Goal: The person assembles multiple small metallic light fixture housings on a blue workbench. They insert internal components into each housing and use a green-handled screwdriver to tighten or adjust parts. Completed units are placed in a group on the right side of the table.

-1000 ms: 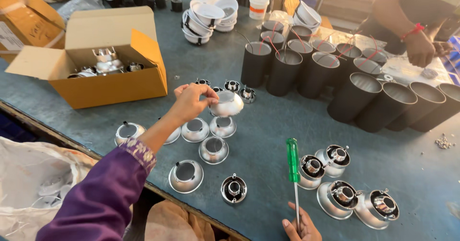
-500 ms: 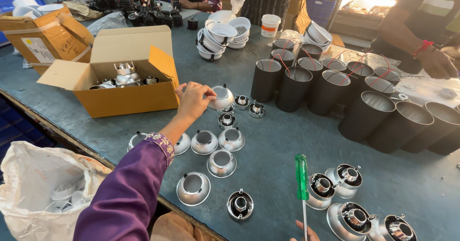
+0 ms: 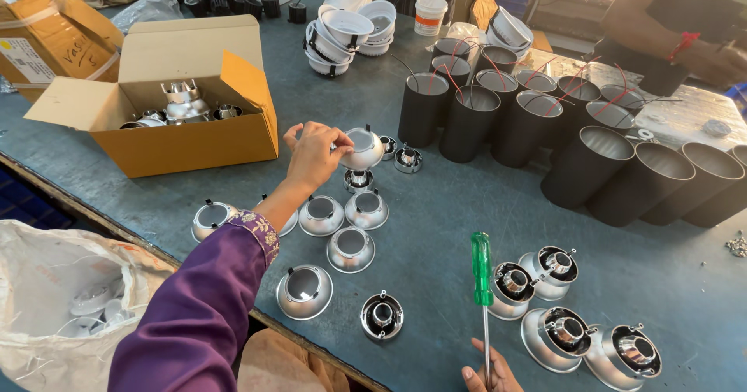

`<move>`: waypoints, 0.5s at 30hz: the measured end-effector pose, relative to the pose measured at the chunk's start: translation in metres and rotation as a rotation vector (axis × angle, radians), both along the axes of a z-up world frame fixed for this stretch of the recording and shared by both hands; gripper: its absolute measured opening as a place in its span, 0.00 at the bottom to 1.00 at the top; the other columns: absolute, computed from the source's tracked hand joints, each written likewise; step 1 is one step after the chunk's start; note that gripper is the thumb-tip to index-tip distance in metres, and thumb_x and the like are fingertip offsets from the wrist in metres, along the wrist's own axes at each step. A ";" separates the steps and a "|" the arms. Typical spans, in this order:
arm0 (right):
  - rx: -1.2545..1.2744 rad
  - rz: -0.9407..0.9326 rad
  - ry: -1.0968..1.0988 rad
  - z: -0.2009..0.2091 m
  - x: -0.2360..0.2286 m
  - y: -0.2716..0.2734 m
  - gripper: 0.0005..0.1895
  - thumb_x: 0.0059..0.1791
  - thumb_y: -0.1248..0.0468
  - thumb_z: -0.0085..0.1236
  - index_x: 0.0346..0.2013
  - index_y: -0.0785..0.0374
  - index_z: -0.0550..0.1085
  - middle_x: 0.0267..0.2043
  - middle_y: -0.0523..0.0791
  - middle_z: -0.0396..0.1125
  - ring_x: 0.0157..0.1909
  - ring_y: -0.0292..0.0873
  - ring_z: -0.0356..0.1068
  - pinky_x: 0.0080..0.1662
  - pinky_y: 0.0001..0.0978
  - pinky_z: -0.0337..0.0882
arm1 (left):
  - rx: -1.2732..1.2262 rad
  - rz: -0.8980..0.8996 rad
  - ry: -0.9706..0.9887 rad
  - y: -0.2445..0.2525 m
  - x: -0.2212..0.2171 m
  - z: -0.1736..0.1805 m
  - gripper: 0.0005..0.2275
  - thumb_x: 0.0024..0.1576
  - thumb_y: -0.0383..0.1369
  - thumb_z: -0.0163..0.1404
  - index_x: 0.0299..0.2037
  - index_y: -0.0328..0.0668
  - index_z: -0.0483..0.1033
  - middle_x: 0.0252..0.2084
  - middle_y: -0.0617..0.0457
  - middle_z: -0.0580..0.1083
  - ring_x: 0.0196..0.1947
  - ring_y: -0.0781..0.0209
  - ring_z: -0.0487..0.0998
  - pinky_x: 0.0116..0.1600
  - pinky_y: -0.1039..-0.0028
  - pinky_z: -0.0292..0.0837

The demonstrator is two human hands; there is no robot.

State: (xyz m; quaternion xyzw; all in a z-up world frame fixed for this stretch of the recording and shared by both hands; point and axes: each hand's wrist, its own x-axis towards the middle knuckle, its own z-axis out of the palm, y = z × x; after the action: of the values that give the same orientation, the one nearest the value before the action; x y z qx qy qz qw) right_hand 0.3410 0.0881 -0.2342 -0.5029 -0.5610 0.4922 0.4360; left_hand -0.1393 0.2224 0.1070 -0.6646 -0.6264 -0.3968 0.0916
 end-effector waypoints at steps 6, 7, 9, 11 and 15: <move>-0.079 0.015 0.027 0.022 -0.003 -0.012 0.34 0.45 0.71 0.62 0.65 0.70 0.63 0.14 0.37 0.57 0.16 0.26 0.54 0.25 0.18 0.54 | -0.095 -0.020 -0.117 0.006 0.000 0.008 0.05 0.56 0.41 0.59 0.37 0.56 0.84 0.36 0.64 0.78 0.52 0.64 0.71 0.66 0.53 0.44; -0.071 0.015 0.027 0.028 -0.005 -0.013 0.33 0.45 0.71 0.62 0.65 0.70 0.63 0.14 0.36 0.56 0.16 0.26 0.54 0.25 0.18 0.54 | -0.087 -0.023 -0.116 0.007 0.001 0.008 0.05 0.56 0.41 0.59 0.37 0.56 0.83 0.37 0.65 0.78 0.52 0.64 0.71 0.65 0.53 0.44; -0.051 0.010 0.027 0.041 -0.011 -0.017 0.33 0.45 0.72 0.62 0.65 0.70 0.64 0.14 0.36 0.56 0.16 0.26 0.53 0.26 0.18 0.53 | -0.077 -0.043 -0.096 0.005 0.005 0.007 0.05 0.55 0.40 0.60 0.37 0.56 0.83 0.37 0.64 0.78 0.51 0.63 0.71 0.65 0.53 0.44; -0.029 -0.016 0.040 0.058 -0.020 -0.024 0.33 0.44 0.73 0.62 0.65 0.69 0.66 0.15 0.36 0.56 0.17 0.26 0.52 0.25 0.19 0.51 | -0.080 -0.082 -0.058 0.000 0.014 -0.001 0.05 0.54 0.40 0.60 0.37 0.57 0.84 0.38 0.62 0.77 0.51 0.62 0.71 0.64 0.52 0.43; -0.280 -0.012 0.150 0.115 -0.038 -0.027 0.28 0.48 0.69 0.56 0.64 0.63 0.70 0.21 0.37 0.62 0.19 0.28 0.51 0.24 0.22 0.48 | -0.036 -0.164 -0.019 -0.018 0.036 -0.019 0.04 0.53 0.39 0.61 0.35 0.55 0.83 0.37 0.62 0.77 0.52 0.61 0.72 0.66 0.51 0.44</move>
State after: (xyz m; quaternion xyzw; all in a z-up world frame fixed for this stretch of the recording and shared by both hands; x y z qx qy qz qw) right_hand 0.3027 0.0609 -0.1188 -0.5241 -0.4495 0.5992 0.4053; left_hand -0.1037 0.2048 0.0880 -0.7116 -0.5776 -0.3980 0.0410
